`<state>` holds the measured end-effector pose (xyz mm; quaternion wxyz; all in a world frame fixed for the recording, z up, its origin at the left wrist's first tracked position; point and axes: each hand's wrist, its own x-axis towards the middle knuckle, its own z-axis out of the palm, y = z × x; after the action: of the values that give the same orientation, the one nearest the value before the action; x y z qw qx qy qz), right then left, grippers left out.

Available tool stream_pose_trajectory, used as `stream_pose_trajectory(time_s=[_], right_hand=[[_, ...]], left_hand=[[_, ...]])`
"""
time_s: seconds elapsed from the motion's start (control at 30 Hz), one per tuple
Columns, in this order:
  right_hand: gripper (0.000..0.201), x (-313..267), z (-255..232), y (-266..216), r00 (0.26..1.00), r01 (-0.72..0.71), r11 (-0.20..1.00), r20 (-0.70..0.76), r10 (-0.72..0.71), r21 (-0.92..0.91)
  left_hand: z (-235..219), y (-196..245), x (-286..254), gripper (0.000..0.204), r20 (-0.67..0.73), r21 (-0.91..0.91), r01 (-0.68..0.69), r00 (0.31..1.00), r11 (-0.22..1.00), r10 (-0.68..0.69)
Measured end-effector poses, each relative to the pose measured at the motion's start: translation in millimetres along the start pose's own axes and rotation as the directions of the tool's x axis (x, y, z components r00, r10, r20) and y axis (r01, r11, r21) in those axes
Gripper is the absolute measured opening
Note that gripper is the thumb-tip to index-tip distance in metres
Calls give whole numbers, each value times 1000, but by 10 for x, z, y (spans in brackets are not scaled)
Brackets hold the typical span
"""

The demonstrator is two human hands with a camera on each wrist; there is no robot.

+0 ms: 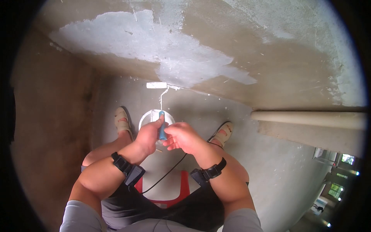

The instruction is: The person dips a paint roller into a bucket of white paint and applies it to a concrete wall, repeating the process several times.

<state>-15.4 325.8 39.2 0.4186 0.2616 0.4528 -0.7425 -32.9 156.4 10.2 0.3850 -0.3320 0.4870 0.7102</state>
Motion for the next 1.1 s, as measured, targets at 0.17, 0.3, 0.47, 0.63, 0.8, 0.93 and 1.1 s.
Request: stream_pose_trajectory(time_s=[0.17,0.3,0.47,0.63,0.8,0.93,1.1], right_hand=[[22,52,119,-70,999,-45,999,-31,45,-18],[24,128,206,-64,995,-84,995,-61,81,-48],[31,118,336,23,990,-109,988,-77,118,112],[32,70,434,142,983,-60,941,-145,115,334],[40,-47,346,260,965,-3,946,-248,88,324],[40,-93,63,298,944,0,998,-329,21,63],[27,-153,-170,256,903,41,993,-422,-83,-108]], left_hand=[[-46,57,-107,39,40,91,-27,999,996,23],[-115,75,-117,39,85,97,-40,996,995,32],[-132,45,-141,39,81,82,-27,996,996,20],[-72,16,-244,37,115,167,1,993,986,-21],[79,70,-341,33,115,320,-60,993,946,24],[-92,-57,-49,29,-44,473,-165,977,866,210],[-325,-73,204,37,-16,481,-237,960,844,278]])
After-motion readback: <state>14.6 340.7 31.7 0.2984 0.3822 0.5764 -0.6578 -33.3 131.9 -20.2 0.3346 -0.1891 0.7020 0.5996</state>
